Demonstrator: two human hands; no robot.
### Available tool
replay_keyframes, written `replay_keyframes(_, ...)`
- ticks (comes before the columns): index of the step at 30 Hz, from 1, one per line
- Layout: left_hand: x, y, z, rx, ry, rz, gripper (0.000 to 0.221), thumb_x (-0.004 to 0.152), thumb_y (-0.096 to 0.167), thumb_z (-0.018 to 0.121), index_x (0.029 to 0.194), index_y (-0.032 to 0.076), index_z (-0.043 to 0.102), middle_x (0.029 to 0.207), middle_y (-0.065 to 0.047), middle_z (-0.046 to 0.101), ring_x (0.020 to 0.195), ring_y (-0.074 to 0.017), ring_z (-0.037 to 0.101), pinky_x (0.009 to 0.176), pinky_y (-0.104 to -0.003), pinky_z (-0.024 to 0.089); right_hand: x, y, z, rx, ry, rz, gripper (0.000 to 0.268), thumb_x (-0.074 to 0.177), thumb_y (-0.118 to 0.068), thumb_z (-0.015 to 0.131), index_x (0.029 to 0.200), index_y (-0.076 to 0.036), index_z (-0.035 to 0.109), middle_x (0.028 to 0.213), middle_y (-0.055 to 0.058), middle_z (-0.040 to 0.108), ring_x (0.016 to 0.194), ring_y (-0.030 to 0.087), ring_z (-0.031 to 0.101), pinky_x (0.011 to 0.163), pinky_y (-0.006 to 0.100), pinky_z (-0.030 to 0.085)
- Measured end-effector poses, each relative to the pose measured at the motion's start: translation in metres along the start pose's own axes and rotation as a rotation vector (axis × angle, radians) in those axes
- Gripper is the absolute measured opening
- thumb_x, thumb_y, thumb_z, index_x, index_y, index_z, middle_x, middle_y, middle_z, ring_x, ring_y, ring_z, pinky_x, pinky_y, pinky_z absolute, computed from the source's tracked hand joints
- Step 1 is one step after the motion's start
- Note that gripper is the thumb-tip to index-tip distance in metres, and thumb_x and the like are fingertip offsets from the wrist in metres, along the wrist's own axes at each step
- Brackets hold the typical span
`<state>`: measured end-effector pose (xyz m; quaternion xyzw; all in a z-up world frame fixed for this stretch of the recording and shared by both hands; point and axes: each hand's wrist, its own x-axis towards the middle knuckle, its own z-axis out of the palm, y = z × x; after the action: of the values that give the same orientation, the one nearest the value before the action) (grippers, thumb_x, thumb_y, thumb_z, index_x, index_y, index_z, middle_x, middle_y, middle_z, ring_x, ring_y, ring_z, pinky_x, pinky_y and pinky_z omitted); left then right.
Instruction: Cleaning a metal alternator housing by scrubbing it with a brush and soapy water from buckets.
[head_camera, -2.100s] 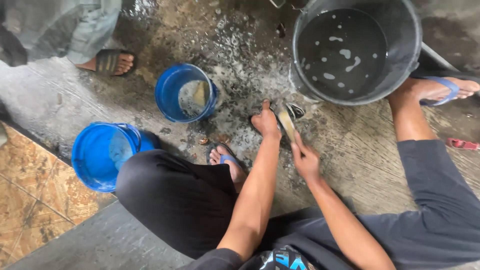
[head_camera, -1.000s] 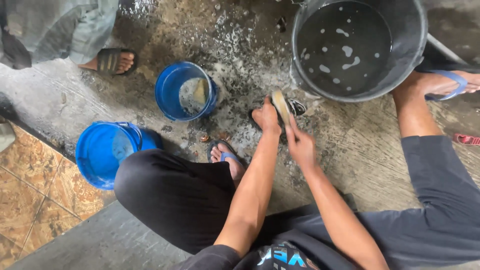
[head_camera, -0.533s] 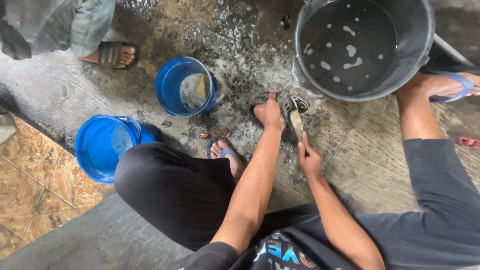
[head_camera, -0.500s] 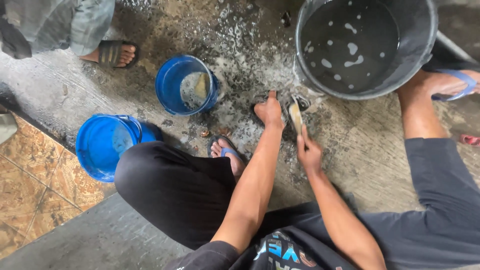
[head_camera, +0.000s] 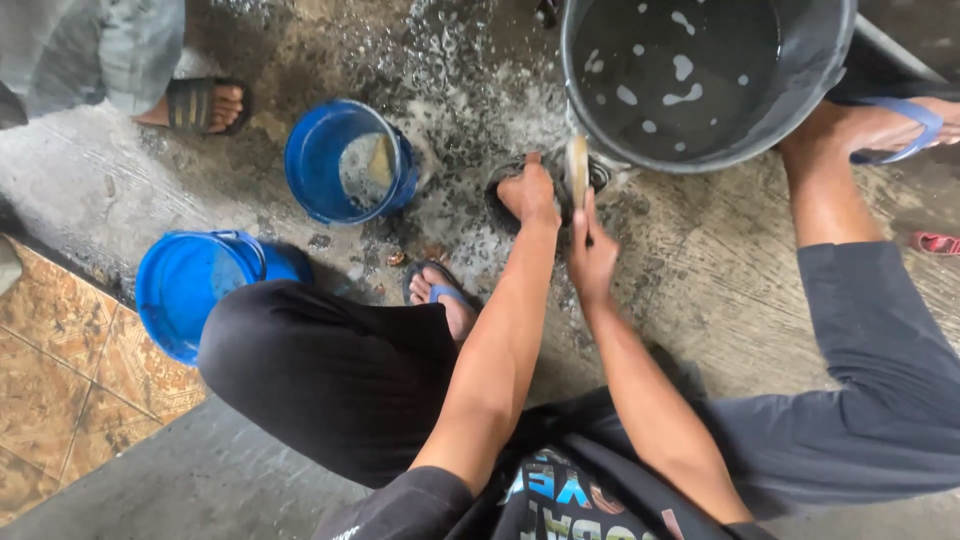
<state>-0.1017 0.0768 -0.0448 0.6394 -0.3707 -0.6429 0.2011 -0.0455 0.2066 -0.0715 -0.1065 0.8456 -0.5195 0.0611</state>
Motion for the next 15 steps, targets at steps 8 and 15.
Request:
replay_keyframes(8,-0.001,0.001,-0.011,-0.065,-0.011,-0.02,0.043,0.095,0.019,0.068,0.061,0.011,0.042,0.054,-0.003,0.032,0.045,-0.0139,0.033,0.056,-0.044,0.035,0.001,0.024,0.014,0.078,0.081,-0.117,0.035,0.11,-0.029,0.058,0.142,-0.017,0.066,0.093,0.02,0.077,0.068,0.02,0.069,0.056,0.048,0.043)
replay_keyframes(15,0.017,-0.001,-0.017,-0.148,-0.045,-0.039,0.032,0.1,0.015,0.064,0.074,0.003,0.049,0.067,-0.003,0.031,0.055,-0.0187,0.036,0.068,-0.051,0.033,-0.051,0.08,0.004,0.048,-0.011,-0.063,0.04,0.113,-0.028,0.054,0.151,-0.015,0.06,0.075,0.014,0.073,0.05,0.017,0.053,0.051,0.041,0.043)
